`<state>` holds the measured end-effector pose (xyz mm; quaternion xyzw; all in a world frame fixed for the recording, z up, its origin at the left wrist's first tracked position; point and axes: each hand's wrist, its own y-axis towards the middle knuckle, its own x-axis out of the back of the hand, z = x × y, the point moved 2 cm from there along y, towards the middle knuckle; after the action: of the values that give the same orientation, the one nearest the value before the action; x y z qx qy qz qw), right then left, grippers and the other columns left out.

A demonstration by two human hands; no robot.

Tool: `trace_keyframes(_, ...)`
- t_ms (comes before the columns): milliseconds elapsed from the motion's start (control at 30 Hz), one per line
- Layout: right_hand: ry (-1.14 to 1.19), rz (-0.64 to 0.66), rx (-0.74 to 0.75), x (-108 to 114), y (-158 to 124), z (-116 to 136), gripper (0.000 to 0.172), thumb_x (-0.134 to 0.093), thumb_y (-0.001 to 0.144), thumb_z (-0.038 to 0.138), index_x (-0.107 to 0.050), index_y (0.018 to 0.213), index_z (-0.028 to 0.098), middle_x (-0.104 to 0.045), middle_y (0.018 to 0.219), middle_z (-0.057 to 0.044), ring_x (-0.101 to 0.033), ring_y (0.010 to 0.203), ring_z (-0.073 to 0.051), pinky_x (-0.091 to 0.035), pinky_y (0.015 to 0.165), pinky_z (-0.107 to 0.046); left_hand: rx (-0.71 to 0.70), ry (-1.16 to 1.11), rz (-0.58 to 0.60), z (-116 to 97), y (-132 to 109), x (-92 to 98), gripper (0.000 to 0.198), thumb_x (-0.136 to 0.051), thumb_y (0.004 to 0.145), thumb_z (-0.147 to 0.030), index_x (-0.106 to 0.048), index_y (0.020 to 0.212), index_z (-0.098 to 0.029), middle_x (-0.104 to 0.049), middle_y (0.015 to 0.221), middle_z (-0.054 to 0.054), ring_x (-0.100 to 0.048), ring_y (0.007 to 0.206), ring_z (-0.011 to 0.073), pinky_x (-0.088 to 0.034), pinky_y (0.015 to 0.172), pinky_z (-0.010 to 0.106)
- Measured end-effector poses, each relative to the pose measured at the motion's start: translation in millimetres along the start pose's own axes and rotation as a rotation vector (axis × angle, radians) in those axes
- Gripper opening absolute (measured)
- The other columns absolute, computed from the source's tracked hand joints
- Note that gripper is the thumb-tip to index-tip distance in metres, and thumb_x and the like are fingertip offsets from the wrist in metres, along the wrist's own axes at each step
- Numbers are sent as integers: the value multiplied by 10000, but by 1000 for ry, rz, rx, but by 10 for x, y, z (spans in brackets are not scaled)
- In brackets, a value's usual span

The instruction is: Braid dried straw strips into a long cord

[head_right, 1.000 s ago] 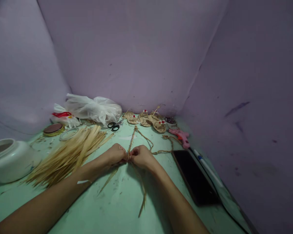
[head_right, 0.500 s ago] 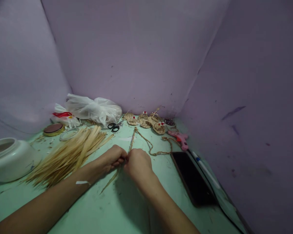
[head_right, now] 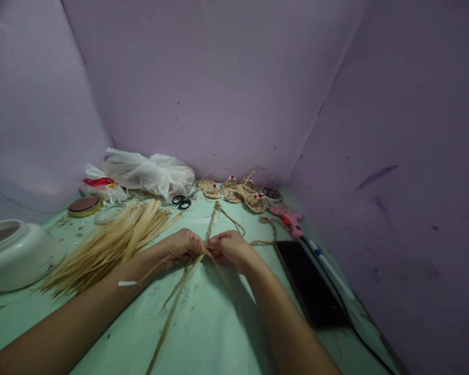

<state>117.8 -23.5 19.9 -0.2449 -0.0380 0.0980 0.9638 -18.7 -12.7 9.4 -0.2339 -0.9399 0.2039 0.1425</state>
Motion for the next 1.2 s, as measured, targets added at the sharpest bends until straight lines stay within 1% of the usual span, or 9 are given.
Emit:
trace_keyframes(67, 42, 103, -14, -86, 11, -54, 87, -490, 642, 88, -521, 571, 127, -502, 468, 13, -435, 405, -59, -348, 413, -169, 9, 24, 10, -13, -8, -2, 88, -512, 512, -230, -486, 525, -146, -268, 341, -86, -167, 290, 29, -73, 338, 203)
trace_keyframes(233, -129, 68, 9, -110, 31, -113, 165, -473, 629, 115, -503, 467, 108, -361, 342, 50, -224, 306, -19, -109, 329, -182, 0, 138, -31, -57, -38, 0, 98, -492, 512, -202, -543, 547, -126, -255, 333, -80, -176, 310, 36, -87, 354, 207)
trace_keyframes(433, -103, 41, 71, -84, 67, -131, 101, -523, 582, 167, -484, 498, 130, -347, 348, 76, -211, 295, -16, -89, 338, -193, -156, 280, -8, 24, 29, 71, 110, -495, 520, -201, -552, 499, -110, -389, 376, -34, -261, 353, 46, -178, 378, 202)
trace_keyframes(633, -100, 13, 116, -101, 88, -190, 89, -545, 578, 204, -518, 540, 127, -416, 381, 63, -223, 298, -17, -93, 331, -199, -47, 383, 59, -51, -64, 270, 122, -517, 519, -199, -597, 529, -109, -504, 419, 10, -291, 353, 50, -200, 373, 192)
trace_keyframes(733, -103, 18, 114, -97, 85, -210, 106, -539, 594, 218, -522, 533, 132, -352, 336, 77, -185, 290, -20, -71, 329, -205, -5, 464, 100, -102, -119, 446, 146, -539, 538, -236, -610, 557, -110, -534, 448, 19, -283, 338, 47, -199, 364, 191)
trace_keyframes(800, -121, 15, 105, -98, 81, -213, 110, -539, 600, 217, -527, 530, 133, -284, 303, 92, -158, 285, -21, -60, 332, -206, -3, 497, 9, -133, -129, 615, 182, -550, 554, -269, -623, 601, -109, -563, 491, 31, -315, 349, 55, -224, 369, 193)
trace_keyframes(1000, -75, 4, 113, -99, 87, -208, 98, -558, 587, 202, -515, 531, 133, -364, 338, 78, -184, 287, -10, -71, 335, -203, -156, 496, -580, -221, -138, 1131, 195, -537, 568, -217, -631, 698, -105, -576, 573, 24, -425, 478, 91, -319, 458, 201)
trace_keyframes(1100, -36, 17, 111, -91, 108, -218, 82, -559, 586, 197, -522, 551, 134, -389, 356, 75, -186, 286, -8, -70, 336, -207, -137, 591, -681, -190, -111, 1143, 187, -530, 573, -211, -636, 701, -124, -588, 604, 33, -478, 532, 124, -335, 492, 219)
trace_keyframes(1200, -21, 14, 118, -91, 126, -227, 74, -558, 588, 194, -532, 562, 130, -408, 372, 69, -205, 292, -9, -77, 341, -208, -70, 821, -725, -118, -41, 977, 183, -509, 591, -208, -646, 697, -149, -619, 659, 65, -546, 626, 173, -360, 548, 241)
